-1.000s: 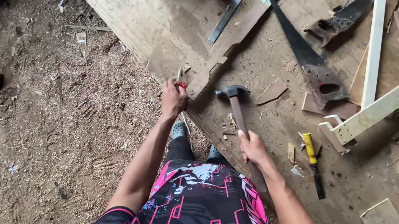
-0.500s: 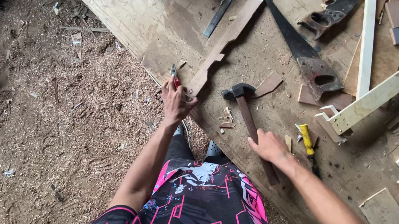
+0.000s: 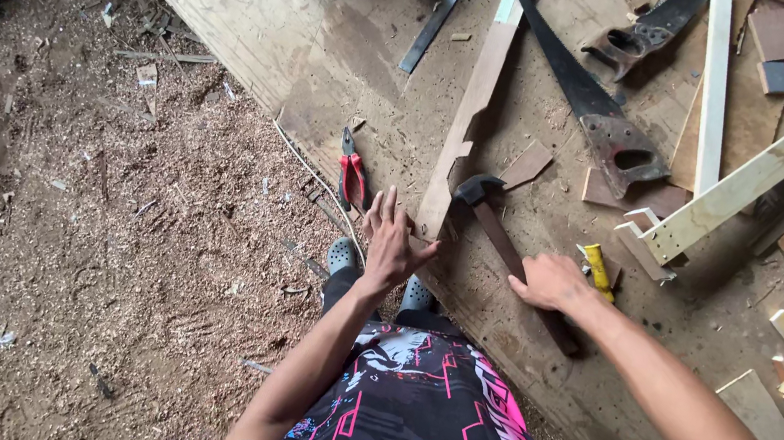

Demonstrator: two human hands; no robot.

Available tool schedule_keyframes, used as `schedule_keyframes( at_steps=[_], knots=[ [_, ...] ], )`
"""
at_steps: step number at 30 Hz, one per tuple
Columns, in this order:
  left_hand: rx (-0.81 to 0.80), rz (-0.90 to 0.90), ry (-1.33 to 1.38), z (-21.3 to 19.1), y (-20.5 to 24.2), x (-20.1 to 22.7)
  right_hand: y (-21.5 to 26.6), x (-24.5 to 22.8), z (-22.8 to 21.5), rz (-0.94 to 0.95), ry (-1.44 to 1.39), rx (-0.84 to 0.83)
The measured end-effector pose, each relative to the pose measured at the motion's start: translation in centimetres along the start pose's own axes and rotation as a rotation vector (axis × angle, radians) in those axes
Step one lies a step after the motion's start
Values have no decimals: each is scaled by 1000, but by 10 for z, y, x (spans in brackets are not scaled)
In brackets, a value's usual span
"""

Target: The person uses a hammer to repeatedly strike a small wooden piece on a workbench. They also use pliers to hold the wood while hammering and adjust the wood's position between strikes.

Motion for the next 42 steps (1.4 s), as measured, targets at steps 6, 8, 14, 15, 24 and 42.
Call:
schedule_keyframes(
  at_steps=[6, 8, 14, 15, 24, 42],
  knots=[
    [-10, -128, 155, 8, 15, -12, 6, 3, 1, 120, -60, -43],
    [-19, -269, 350, 14, 23, -23, 4, 1, -1, 142, -73, -60],
    [-160, -407, 639, 42, 31, -36, 4, -4, -9, 159, -57, -113],
    [-192, -466, 680, 47, 34, -39, 4, -4, -10, 163, -56, -129],
    [-321, -639, 1105, 85, 39, -68, 9, 3, -10, 212, -166, -44],
    [-50, -470, 285, 40, 38, -71, 10, 8, 16, 223, -639, 255]
  ],
)
Point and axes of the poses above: each hand's wrist, its own y-axis away from the middle knuckle, its own z-axis out of the palm, x = y × z, the point moved 7 cm from there along -y, towards the middle knuckle, and after that the axes turned 4 degrees about x, right-handed, at the moved point
